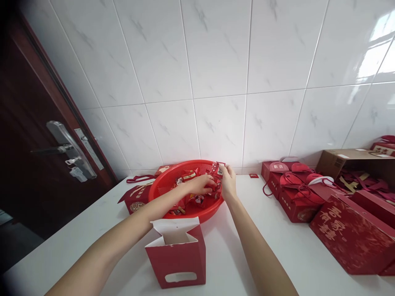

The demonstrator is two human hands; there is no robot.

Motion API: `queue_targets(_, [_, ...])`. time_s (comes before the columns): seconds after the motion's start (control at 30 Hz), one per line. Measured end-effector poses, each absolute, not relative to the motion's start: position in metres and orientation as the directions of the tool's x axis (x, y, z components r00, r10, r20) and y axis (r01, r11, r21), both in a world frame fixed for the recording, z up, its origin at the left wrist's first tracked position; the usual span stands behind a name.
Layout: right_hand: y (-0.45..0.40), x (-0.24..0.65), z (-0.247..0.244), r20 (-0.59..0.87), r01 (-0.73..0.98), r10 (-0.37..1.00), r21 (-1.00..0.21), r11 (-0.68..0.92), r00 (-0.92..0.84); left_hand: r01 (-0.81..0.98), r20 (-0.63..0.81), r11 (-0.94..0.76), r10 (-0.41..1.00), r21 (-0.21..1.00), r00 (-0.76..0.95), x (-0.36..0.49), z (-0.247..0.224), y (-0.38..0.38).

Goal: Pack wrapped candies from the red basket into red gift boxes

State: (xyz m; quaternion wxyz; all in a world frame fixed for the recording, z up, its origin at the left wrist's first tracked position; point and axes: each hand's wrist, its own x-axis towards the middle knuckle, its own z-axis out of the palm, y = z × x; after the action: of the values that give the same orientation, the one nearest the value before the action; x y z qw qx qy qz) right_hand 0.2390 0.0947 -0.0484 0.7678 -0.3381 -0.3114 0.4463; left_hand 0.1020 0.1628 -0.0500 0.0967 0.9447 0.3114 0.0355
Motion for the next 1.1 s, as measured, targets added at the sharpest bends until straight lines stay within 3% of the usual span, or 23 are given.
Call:
queue_targets(0.13, [0.095,0.239,-0.049,0.175,-0.481,0.894,-0.791,0.377,0.412,0.575,-0.112,-0.79,0.565,0.213,0.818,0.121,-0.06,0.164])
queue_targets(0.27, [0.097,0.239,-0.051,0.166,-0.489,0.899,-0.792,0.366,0.404,0.613,-0.12,-0.729,0.61,0.302,0.784,0.125,-0.073,0.167])
queue_targets(0.43, [0.101,0.241,-0.054,0.174,-0.49,0.898,-0.788,0.373,0.404,0.583,0.022,-0.61,0.701,0.536,0.713,0.118,-0.069,0.178])
queue_targets(0.63, [0.095,0.241,-0.048,0.228,-0.503,0.925,-0.786,0.36,0.305,0.314,0.288,-0.516,0.782,0.797,0.553,0.092,-0.03,0.184])
queue_targets(0.9, [0.058,0.244,-0.005,0.391,-0.523,0.92,-0.787,0.328,-0.012,-0.132,0.459,-0.44,0.846,0.888,0.271,0.043,0.003,0.09])
queue_targets(1.1, [0.018,0.237,0.019,0.483,-0.441,0.855,-0.82,0.365,-0.19,-0.159,0.518,-0.497,0.843,0.853,0.142,0.036,0.017,0.023])
